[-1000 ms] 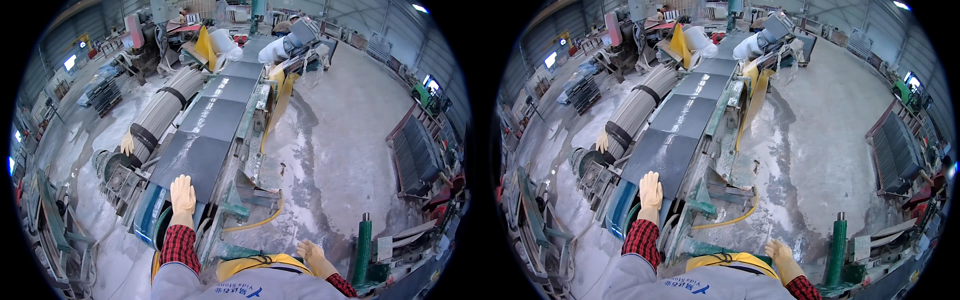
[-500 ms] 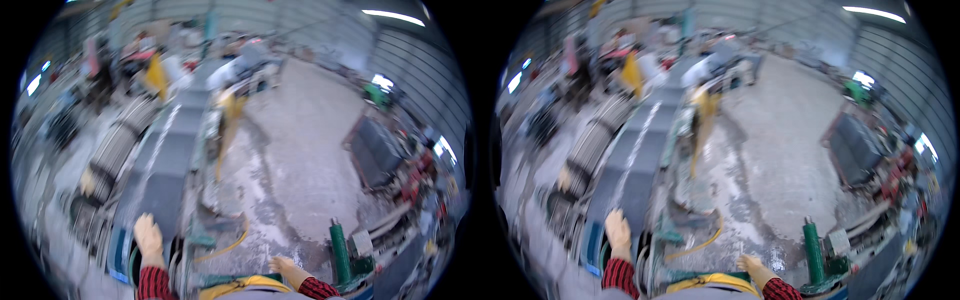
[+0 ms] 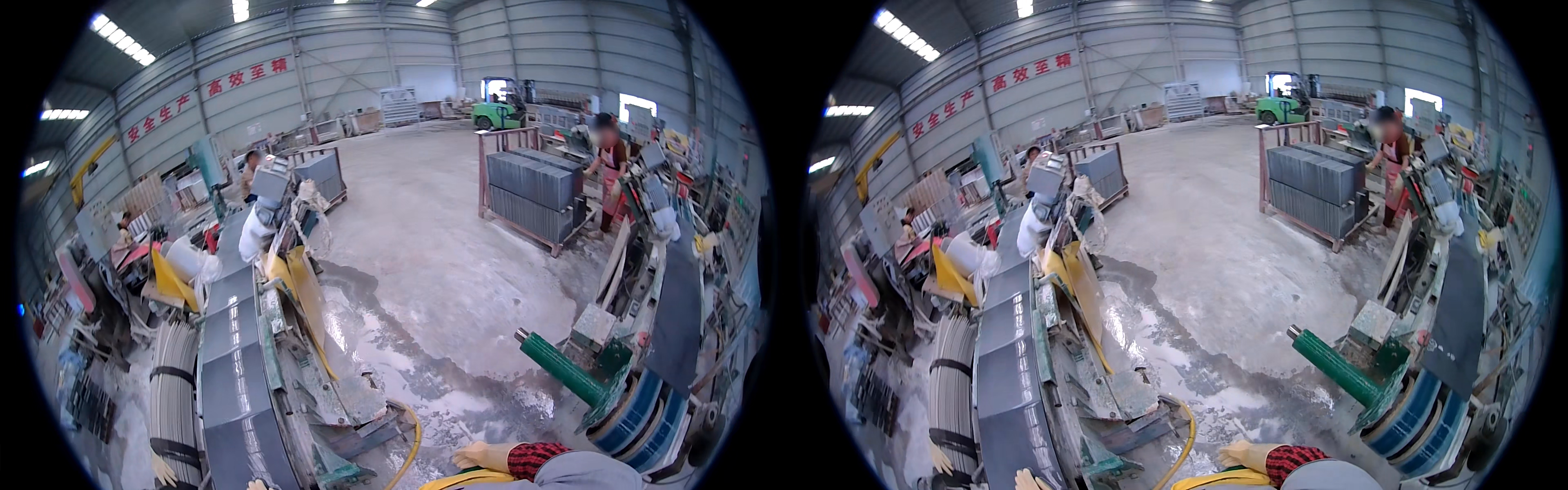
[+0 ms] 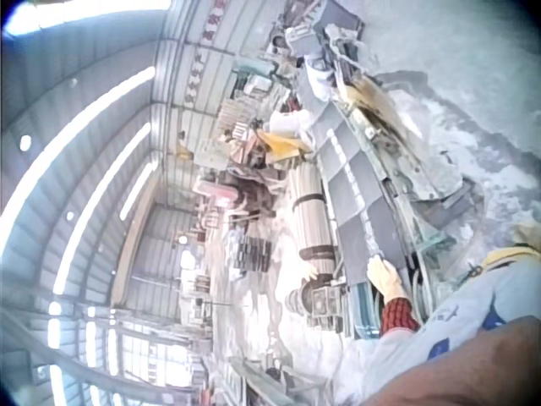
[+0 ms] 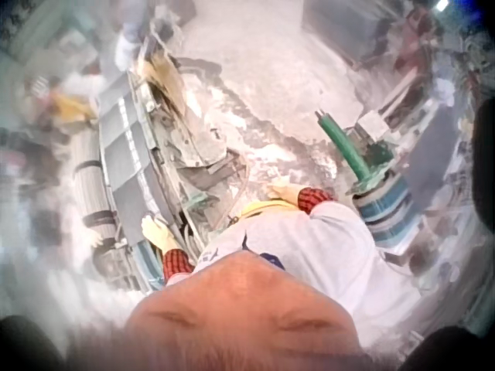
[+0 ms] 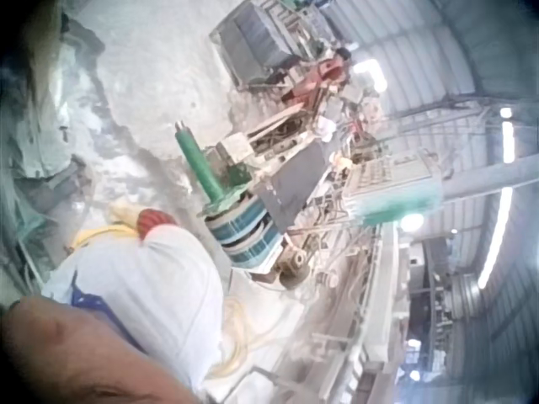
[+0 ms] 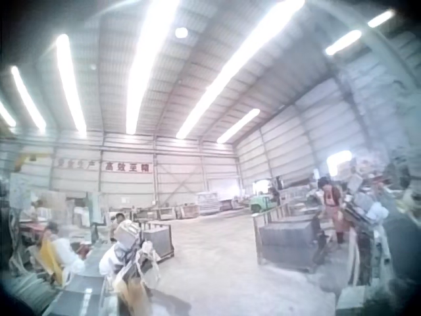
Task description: The person repeatedly picks up dark rectangular slabs from a conveyor belt and places them onto a growing stack. The person wears gloves and handles the slabs one at a time in a repetitive loop.
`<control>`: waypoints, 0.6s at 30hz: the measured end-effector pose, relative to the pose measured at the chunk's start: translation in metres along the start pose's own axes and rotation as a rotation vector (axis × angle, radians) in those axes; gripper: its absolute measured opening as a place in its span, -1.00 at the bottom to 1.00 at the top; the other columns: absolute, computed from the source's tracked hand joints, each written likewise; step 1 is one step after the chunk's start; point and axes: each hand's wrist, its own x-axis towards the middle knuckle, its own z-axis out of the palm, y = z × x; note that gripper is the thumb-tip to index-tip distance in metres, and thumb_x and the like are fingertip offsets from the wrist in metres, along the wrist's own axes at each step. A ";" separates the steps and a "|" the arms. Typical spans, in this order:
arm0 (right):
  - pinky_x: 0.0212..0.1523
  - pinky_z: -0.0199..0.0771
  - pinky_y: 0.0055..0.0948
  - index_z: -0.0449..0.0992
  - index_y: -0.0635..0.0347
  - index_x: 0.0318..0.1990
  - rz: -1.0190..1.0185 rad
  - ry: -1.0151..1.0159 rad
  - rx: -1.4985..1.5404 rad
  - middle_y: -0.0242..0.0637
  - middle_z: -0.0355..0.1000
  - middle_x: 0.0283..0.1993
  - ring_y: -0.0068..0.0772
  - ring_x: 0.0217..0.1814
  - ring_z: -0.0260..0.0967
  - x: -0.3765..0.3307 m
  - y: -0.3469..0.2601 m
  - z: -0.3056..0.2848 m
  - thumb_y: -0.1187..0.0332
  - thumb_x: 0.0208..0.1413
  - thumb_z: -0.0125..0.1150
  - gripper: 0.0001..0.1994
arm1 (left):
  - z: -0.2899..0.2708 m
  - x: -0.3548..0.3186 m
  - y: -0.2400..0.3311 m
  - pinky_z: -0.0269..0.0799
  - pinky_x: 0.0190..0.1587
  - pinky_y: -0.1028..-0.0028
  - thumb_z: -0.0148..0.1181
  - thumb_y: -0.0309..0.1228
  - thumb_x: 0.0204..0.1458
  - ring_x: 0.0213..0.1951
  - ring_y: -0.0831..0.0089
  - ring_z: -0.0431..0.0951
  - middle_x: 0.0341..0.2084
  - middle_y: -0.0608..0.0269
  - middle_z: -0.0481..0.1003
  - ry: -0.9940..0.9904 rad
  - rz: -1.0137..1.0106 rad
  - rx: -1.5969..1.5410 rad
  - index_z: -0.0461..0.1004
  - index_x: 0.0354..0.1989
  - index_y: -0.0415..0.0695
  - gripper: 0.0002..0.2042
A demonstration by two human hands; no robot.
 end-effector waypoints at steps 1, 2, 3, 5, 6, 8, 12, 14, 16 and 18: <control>-0.24 0.47 -0.30 0.45 0.29 -0.12 0.004 0.194 -0.108 -0.20 0.40 -0.18 -0.28 -0.25 0.41 0.008 0.000 0.029 0.23 0.31 0.01 -0.73 | -0.009 -0.006 -0.009 0.25 0.28 0.02 0.04 -0.34 0.24 0.20 -0.09 0.42 0.13 -0.20 0.47 0.013 -0.018 0.039 0.47 0.16 -0.25 -0.63; -0.30 0.37 -0.31 0.40 0.25 -0.19 0.053 0.357 -0.211 -0.25 0.29 -0.27 -0.32 -0.33 0.30 0.015 -0.005 0.086 0.23 0.31 -0.04 -0.76 | -0.024 -0.015 -0.023 0.25 0.28 0.03 0.04 -0.35 0.24 0.19 -0.09 0.43 0.12 -0.19 0.48 0.031 -0.052 0.094 0.47 0.15 -0.25 -0.63; -0.36 0.27 -0.32 0.35 0.21 -0.26 0.075 0.434 -0.225 -0.30 0.19 -0.36 -0.36 -0.41 0.20 0.008 -0.007 0.120 0.24 0.31 -0.09 -0.77 | -0.035 -0.018 -0.023 0.26 0.27 0.03 0.04 -0.35 0.24 0.18 -0.09 0.44 0.10 -0.19 0.49 0.036 -0.059 0.124 0.49 0.13 -0.26 -0.65; -0.43 0.15 -0.34 0.30 0.16 -0.33 0.067 0.484 -0.185 -0.37 0.04 -0.46 -0.40 -0.48 0.07 -0.007 -0.013 0.141 0.25 0.27 -0.11 -0.80 | -0.029 -0.019 -0.021 0.27 0.27 0.03 0.04 -0.35 0.25 0.18 -0.08 0.44 0.10 -0.18 0.49 0.068 -0.032 0.097 0.49 0.13 -0.26 -0.65; -0.43 0.14 -0.35 0.29 0.14 -0.34 0.021 0.482 -0.280 -0.37 0.03 -0.47 -0.39 -0.49 0.07 -0.008 -0.011 0.131 0.23 0.22 -0.07 -0.81 | -0.021 -0.018 -0.020 0.27 0.27 0.03 0.04 -0.36 0.25 0.18 -0.08 0.44 0.10 -0.18 0.49 0.079 -0.014 0.080 0.49 0.12 -0.26 -0.65; -0.45 0.12 -0.36 0.29 0.10 -0.36 -0.063 0.488 -0.479 -0.37 0.01 -0.49 -0.38 -0.50 0.07 -0.004 -0.005 0.111 0.21 0.13 0.01 -0.82 | -0.012 -0.017 -0.018 0.28 0.26 0.04 0.05 -0.36 0.25 0.17 -0.08 0.45 0.10 -0.17 0.50 0.096 0.004 0.092 0.50 0.12 -0.25 -0.66; -0.48 0.17 -0.36 0.36 0.04 -0.40 -0.186 0.429 -0.516 -0.36 0.11 -0.50 -0.35 -0.52 0.12 0.007 0.000 0.067 0.19 0.12 0.10 -0.82 | -0.012 -0.019 -0.008 0.30 0.24 0.04 0.04 -0.35 0.24 0.15 -0.09 0.46 0.08 -0.18 0.50 0.136 0.049 0.089 0.50 0.12 -0.27 -0.65; -0.46 0.27 -0.29 0.40 0.04 -0.38 -0.198 0.513 -0.710 -0.31 0.20 -0.46 -0.28 -0.42 0.27 0.008 0.003 0.068 0.22 0.20 0.10 -0.83 | -0.016 -0.020 -0.009 0.30 0.24 0.03 0.03 -0.35 0.24 0.15 -0.10 0.46 0.08 -0.19 0.50 0.138 0.060 0.090 0.49 0.12 -0.28 -0.64; -0.43 0.33 -0.26 0.42 0.09 -0.37 -0.088 0.599 -0.572 -0.27 0.26 -0.43 -0.24 -0.35 0.37 0.006 -0.001 0.108 0.25 0.30 0.04 -0.80 | -0.023 -0.026 -0.019 0.30 0.24 0.03 0.03 -0.35 0.24 0.15 -0.09 0.46 0.08 -0.19 0.50 0.149 0.050 0.097 0.49 0.12 -0.28 -0.64; -0.41 0.31 -0.29 0.41 0.13 -0.37 -0.069 0.577 -0.425 -0.26 0.25 -0.42 -0.28 -0.35 0.35 0.004 -0.001 0.088 0.26 0.35 -0.02 -0.76 | -0.017 -0.023 -0.015 0.31 0.23 0.03 0.03 -0.35 0.24 0.15 -0.09 0.46 0.08 -0.19 0.50 0.154 0.072 0.066 0.49 0.12 -0.28 -0.64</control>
